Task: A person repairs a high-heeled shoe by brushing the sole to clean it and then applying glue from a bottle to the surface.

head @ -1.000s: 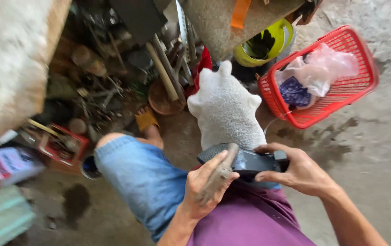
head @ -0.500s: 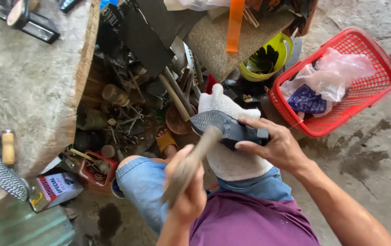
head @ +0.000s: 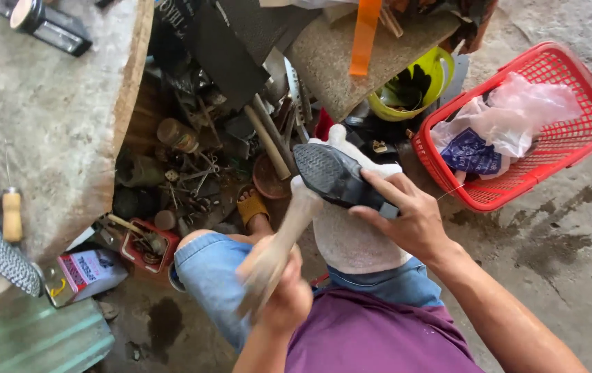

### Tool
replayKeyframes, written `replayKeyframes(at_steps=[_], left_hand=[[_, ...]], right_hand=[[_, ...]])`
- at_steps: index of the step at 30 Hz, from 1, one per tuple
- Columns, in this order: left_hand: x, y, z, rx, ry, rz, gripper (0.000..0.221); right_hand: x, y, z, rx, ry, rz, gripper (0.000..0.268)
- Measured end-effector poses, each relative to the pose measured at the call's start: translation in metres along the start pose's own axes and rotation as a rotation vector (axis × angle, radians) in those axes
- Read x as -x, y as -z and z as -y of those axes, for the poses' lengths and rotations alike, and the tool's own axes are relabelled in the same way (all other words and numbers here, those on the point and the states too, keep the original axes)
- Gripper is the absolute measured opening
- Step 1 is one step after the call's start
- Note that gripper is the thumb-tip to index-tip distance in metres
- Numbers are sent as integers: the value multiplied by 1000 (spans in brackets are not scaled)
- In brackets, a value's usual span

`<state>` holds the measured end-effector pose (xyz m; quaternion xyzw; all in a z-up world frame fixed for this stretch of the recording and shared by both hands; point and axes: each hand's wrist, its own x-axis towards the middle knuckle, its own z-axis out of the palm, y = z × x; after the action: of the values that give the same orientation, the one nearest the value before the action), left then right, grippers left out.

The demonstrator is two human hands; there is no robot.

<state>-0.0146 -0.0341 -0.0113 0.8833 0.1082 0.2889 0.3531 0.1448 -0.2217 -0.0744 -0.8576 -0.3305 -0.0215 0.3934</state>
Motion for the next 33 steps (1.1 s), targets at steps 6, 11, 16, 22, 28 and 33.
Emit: replayKeyframes(at_steps=[6, 11, 16, 22, 28, 33], left_hand=[[-69, 7, -52, 117, -62, -94, 18], [-54, -8, -38, 162, -13, -71, 23], [-36, -22, -24, 246, 15, -35, 29], [-56, 10, -22, -203, -408, 22, 19], [-62, -7, -32, 13, -141, 17, 19], [-25, -37, 11, 20, -126, -63, 23]], right_hand=[[-8, -11, -1, -52, 50, -118, 58], [4, -13, -2, 0, 12, -107, 60], [9, -4, 2, 160, 80, -113, 59], [12, -5, 5, 107, 57, -73, 59], [11, -2, 2, 56, 46, -93, 58], [11, -4, 1, 52, 66, -68, 61]])
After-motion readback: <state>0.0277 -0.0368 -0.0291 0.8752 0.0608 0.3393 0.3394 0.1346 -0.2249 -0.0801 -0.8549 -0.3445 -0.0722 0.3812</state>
